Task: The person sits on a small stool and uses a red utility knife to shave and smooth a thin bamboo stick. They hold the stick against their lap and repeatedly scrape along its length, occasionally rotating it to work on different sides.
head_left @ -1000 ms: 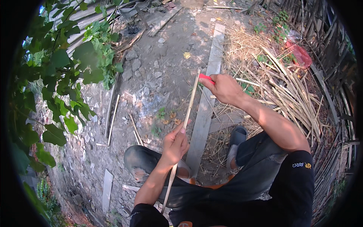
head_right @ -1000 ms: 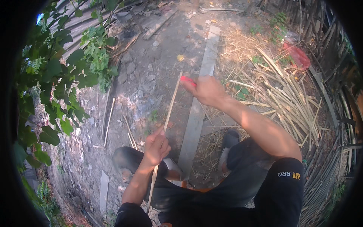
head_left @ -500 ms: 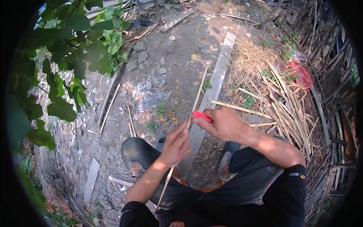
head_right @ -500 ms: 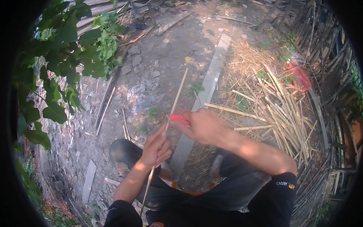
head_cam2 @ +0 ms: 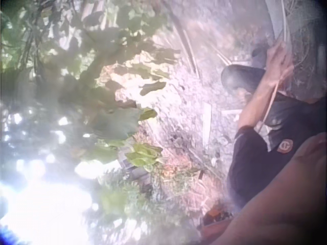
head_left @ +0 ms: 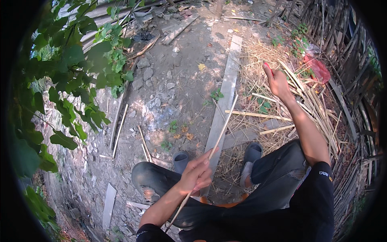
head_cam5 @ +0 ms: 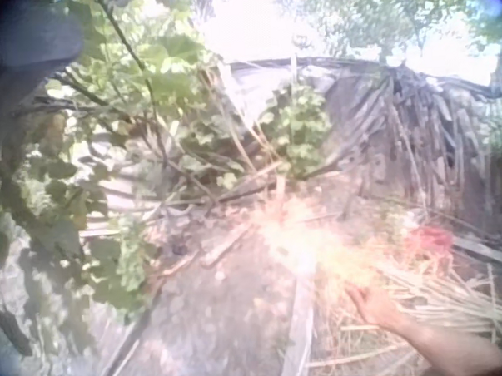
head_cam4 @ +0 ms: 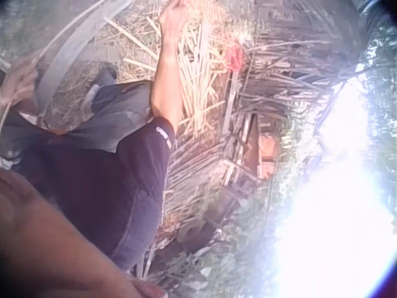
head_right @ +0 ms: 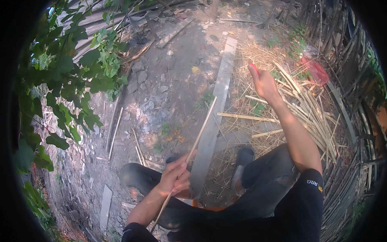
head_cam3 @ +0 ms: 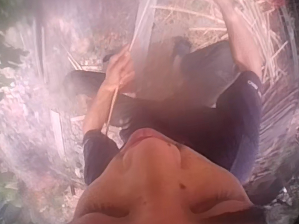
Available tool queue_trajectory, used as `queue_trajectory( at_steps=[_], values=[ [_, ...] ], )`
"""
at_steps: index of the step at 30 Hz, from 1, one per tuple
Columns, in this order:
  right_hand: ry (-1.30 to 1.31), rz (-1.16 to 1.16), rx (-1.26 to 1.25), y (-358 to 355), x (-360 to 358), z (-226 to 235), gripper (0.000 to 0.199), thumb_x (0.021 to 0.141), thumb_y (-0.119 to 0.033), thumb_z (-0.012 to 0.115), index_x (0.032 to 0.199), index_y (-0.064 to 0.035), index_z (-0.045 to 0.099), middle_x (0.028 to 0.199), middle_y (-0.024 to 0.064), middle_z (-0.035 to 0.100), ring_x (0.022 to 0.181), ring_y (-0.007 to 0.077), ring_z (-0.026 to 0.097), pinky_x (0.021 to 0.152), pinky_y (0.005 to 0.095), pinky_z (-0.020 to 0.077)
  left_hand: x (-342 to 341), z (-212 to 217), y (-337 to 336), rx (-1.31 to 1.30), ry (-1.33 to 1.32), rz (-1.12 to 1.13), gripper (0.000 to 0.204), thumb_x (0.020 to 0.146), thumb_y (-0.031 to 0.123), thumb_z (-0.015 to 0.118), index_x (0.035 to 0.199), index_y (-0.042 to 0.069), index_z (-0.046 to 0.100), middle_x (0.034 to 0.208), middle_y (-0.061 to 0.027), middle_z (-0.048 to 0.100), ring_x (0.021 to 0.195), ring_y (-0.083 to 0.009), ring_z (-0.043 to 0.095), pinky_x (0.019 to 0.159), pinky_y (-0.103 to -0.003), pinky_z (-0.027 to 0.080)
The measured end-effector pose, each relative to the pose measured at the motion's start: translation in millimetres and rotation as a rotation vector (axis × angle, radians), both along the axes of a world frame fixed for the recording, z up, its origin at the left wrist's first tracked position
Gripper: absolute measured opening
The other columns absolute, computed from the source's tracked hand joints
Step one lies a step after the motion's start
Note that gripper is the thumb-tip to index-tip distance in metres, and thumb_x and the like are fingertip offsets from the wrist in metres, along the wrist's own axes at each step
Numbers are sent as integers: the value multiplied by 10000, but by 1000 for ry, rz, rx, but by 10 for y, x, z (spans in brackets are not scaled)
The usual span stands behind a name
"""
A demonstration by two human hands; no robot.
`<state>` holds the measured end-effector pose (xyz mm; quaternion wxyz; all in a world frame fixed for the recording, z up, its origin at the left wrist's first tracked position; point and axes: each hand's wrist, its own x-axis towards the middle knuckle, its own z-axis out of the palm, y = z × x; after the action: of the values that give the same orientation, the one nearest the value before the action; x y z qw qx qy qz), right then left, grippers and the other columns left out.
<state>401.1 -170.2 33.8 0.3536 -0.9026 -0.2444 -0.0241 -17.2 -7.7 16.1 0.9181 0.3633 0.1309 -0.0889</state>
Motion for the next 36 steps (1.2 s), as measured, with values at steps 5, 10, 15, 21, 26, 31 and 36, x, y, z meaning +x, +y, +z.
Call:
queue_trajectory(
  at_steps=[5,10,15,21,26,31,36],
  values=[
    [24,293,-31,109,-854,248,614,1077,-483,546,768,42,625,582,172,516,534,262,491,572,432,414,135,-91,198,-190,34,96,549,1154,272,391,1672,207,224,536,48,298,365,-52,259,345,-202,247],
    [167,744,-150,314,-1950,373,564,1058,-476,565,845,26,709,669,269,627,672,449,667,646,515,512,222,-36,187,-275,20,115,513,1158,278,389,1658,264,275,544,46,302,379,-56,272,364,-211,264],
    [75,625,-173,496,-1621,-102,633,1062,-519,549,779,34,670,613,266,601,640,465,655,646,525,518,211,-130,220,-329,86,104,527,1153,261,400,1661,240,260,545,48,303,374,-50,274,364,-198,265],
    [82,5,-45,-70,143,-339,802,1065,-634,446,669,49,592,583,196,539,577,303,540,645,454,467,103,-133,227,-279,-78,-19,569,1146,280,419,1672,197,219,543,44,307,371,-52,264,365,-198,256],
    [296,200,177,-26,-316,-74,599,1046,-553,593,849,5,688,526,-49,409,484,76,398,485,319,332,142,-165,300,-258,7,94,575,1146,298,422,1674,200,220,544,36,308,380,-57,278,352,-201,265],
    [687,453,219,420,-1137,116,514,991,-518,704,864,-20,705,653,-35,482,623,85,459,572,315,385,216,-87,196,-218,-23,40,560,1147,318,413,1668,207,240,565,40,323,390,-63,301,336,-207,283],
    [775,546,301,574,-1401,2,437,996,-458,725,827,-58,674,629,-49,468,583,73,440,539,301,365,318,-160,85,-176,-47,30,584,1139,336,436,1668,180,244,589,31,375,408,-75,351,385,-216,332]
  ],
)
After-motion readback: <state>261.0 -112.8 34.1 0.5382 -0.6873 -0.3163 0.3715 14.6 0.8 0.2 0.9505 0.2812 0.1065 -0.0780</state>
